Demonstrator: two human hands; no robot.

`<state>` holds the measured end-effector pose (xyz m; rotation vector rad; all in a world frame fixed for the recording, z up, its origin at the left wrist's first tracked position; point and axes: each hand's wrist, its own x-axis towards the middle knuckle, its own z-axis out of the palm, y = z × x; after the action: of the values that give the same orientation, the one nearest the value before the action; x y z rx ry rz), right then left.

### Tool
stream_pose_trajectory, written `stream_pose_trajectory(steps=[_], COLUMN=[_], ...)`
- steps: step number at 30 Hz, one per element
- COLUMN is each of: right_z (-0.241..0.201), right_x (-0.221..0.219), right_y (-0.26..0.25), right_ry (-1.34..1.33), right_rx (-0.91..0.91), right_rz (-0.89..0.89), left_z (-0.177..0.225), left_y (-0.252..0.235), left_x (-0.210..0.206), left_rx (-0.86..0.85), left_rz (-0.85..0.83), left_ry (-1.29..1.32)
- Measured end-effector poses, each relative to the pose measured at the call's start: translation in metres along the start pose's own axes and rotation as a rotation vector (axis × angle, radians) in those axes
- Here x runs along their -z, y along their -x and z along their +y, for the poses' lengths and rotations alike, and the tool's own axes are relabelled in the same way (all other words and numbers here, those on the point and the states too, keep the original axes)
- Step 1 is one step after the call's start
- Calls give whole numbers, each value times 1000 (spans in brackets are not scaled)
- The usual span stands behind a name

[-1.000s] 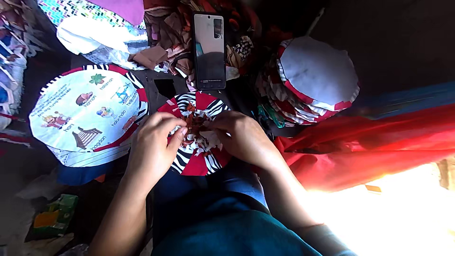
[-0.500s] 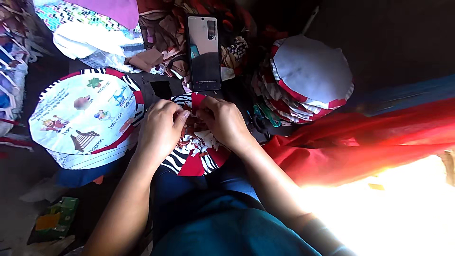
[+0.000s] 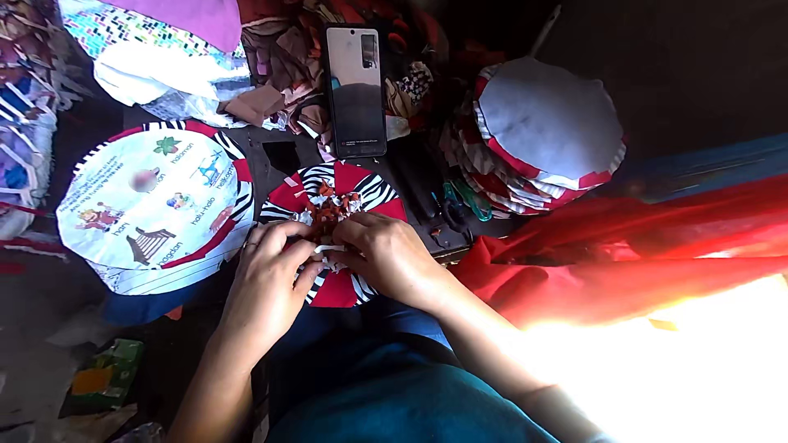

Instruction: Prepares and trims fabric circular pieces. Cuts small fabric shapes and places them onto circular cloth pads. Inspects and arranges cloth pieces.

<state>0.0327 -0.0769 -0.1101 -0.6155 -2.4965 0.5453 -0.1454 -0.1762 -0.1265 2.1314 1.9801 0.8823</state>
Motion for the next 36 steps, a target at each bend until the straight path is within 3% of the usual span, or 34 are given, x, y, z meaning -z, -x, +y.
stream_pose_trajectory(steps=[8, 14, 17, 23, 30, 36], right_z=[10, 14, 17, 14, 17, 19], right_x=[22, 9, 0, 3, -8, -7], right_y=[8, -15, -20, -16, -21, -30], right_ry=[92, 34, 62, 137, 195, 184], right_rx=[-89, -267, -253, -241, -219, -207], right_rz=[22, 42, 26, 173, 20, 86], left_z=[-4, 1, 5, -2, -1, 0], left_y=[-12, -40, -47, -49, -52, -66], left_x=[5, 2, 1, 2, -3, 0], left_rx=[139, 220, 226, 220, 214, 193], left_rz=[84, -2, 0, 52, -6, -9], left_ry=[38, -34, -40, -52, -41, -26])
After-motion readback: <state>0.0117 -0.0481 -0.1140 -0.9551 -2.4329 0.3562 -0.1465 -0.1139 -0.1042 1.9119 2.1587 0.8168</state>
